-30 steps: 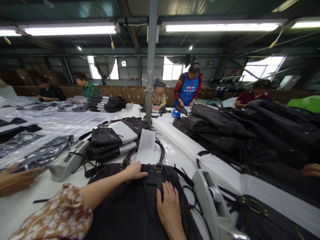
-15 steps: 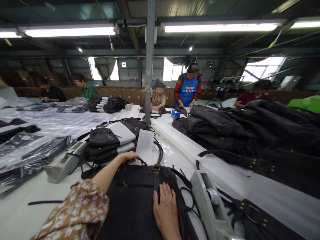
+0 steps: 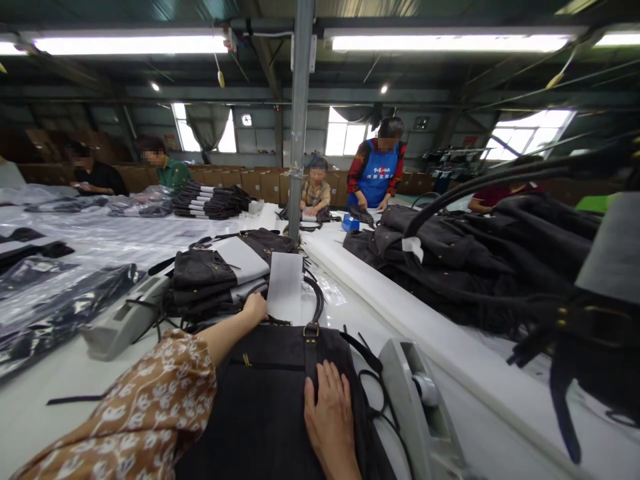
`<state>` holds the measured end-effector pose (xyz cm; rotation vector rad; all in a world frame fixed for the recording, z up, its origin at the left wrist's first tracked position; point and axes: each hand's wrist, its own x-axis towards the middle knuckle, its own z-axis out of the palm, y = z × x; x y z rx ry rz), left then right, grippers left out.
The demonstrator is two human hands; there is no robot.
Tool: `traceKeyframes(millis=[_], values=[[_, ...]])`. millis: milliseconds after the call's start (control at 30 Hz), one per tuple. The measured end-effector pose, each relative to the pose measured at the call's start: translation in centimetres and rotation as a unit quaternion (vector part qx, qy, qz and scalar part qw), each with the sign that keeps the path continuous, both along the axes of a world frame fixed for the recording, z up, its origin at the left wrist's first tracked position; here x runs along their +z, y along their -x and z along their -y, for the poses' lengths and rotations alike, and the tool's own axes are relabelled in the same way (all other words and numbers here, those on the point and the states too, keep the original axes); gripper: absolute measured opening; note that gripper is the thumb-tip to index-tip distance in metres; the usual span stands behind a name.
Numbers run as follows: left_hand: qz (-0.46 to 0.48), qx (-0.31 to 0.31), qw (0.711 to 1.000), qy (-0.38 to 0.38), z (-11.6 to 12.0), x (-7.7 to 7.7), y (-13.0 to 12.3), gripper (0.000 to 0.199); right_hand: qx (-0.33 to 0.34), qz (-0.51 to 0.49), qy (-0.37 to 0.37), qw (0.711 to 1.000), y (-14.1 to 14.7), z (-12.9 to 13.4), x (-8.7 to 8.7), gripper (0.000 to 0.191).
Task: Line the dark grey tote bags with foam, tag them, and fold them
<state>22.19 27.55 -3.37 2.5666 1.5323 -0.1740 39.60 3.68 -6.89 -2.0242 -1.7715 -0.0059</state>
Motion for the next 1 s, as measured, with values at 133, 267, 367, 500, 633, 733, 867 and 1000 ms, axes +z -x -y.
traceKeyframes(millis=[133, 267, 367, 500, 633, 733, 867, 1000], values=[[-0.04, 0.018, 0.999, 0.003, 1.0, 0.5, 0.4, 0.027, 0.001, -0.005, 0.003, 1.0, -0.1, -0.1, 0.3, 0.048], [-0.025, -0.008, 1.0, 0.015, 0.7, 2.3, 1.5, 0.029, -0.003, -0.012, 0.005, 1.0, 0.0, -0.1, 0.5, 0.047], [0.0, -0.062, 0.997, 0.053, -0.1, 3.7, 2.9, 0.019, -0.004, -0.012, 0.003, 1.0, 0.1, -0.1, 0.5, 0.047], [-0.012, -0.1, 0.99, 0.097, 0.2, 3.7, 4.6, 0.012, -0.001, -0.01, 0.0, 1.0, 0.0, 0.0, 0.7, 0.047], [-0.031, -0.089, 0.993, 0.07, 1.6, 2.4, 4.1, 0.024, 0.0, -0.005, 0.0, 1.0, 0.0, 0.0, 0.6, 0.047], [-0.039, -0.078, 0.995, 0.043, 2.4, 1.7, 2.9, 0.03, -0.005, -0.002, 0.004, 1.0, 0.0, 0.0, 0.5, 0.046], [-0.057, -0.052, 0.997, 0.013, 2.1, 1.3, 2.1, 0.043, -0.004, 0.005, 0.008, 1.0, 0.1, 0.0, 0.6, 0.046], [-0.092, -0.053, 0.994, 0.036, 1.4, 1.5, 2.4, 0.03, -0.004, 0.008, 0.012, 1.0, 0.1, -0.1, 0.7, 0.047]])
